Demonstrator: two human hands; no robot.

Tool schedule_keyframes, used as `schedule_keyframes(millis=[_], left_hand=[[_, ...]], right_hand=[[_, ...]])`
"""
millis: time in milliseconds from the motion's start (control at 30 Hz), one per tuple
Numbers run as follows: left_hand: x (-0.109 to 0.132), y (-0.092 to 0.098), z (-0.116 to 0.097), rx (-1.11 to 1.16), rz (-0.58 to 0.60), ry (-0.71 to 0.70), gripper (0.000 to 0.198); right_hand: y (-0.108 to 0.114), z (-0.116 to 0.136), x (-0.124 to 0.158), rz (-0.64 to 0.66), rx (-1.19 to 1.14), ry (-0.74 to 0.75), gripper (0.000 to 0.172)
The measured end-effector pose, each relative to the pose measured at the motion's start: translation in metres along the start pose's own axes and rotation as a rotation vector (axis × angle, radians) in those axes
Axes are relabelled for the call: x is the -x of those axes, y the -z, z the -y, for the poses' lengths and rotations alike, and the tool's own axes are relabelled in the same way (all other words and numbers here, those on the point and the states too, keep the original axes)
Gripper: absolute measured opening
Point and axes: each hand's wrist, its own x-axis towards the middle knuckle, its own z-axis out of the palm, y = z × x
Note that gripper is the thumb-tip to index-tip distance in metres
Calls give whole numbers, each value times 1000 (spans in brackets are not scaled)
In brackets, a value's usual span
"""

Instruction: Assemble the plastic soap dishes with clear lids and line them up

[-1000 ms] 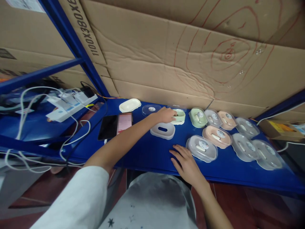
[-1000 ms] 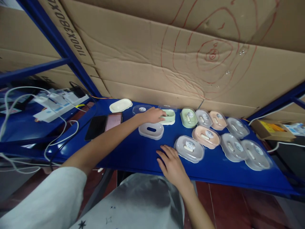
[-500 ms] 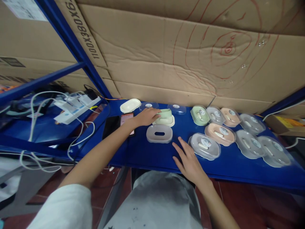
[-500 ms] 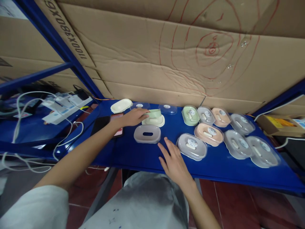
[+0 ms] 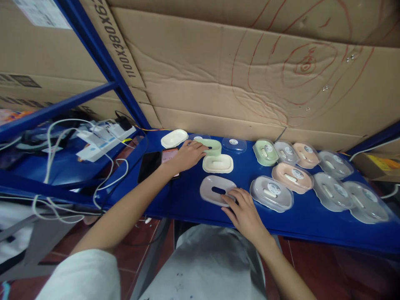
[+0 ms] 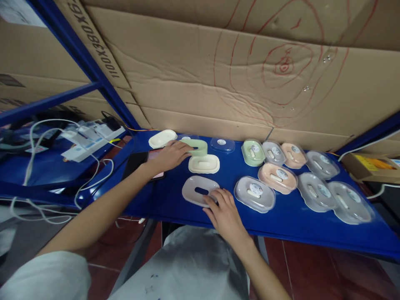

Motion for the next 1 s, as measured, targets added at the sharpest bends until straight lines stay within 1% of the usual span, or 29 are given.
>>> schedule_keyframes(millis=[133, 200, 267, 333, 400, 433, 533, 633, 733, 767, 800, 900, 967, 1000], left_hand=[[-7, -3, 21, -15, -90, 93, 40], [-13, -8, 31, -9, -95, 129, 40], [-17, -14, 35, 10, -89, 139, 39], [-18, -21, 31, 40, -94, 131, 45], [-14, -26, 20, 84, -98, 95, 51], [-11, -29, 12, 114, -90, 65, 50], [9, -35, -11, 216, -15, -58, 38], [40, -38, -30, 284, 29, -132, 23], [77, -40, -49, 410, -13, -101, 9], [88, -40, -56, 459, -39, -69, 9], [99, -40, -64, 507, -63, -16, 16], [124, -41, -88, 627, -140, 130, 51], [134, -44, -100, 663, -188, 166, 70], [137, -46, -104, 655, -211, 158, 73]], right_hand=[[1, -1, 8, -26, -19, -16, 35], [-1, -1, 7, -38, -28, -29, 35], [-3, -2, 7, -55, -42, -56, 35], [-5, -4, 7, -74, -62, -95, 37], [-6, -5, 8, -102, -89, -144, 38], [-7, -6, 9, -127, -103, -172, 39], [-8, -9, 12, -256, -139, -275, 38], [-8, -11, 14, -359, -165, -359, 36], [-9, -12, 15, -370, -187, -359, 34], [-9, -12, 14, -358, -191, -341, 34], [-9, -12, 14, -338, -193, -318, 35], [-7, -10, 12, -230, -205, -224, 38], [-4, -9, 10, -123, -216, -135, 40], [-3, -8, 9, -75, -216, -91, 40]])
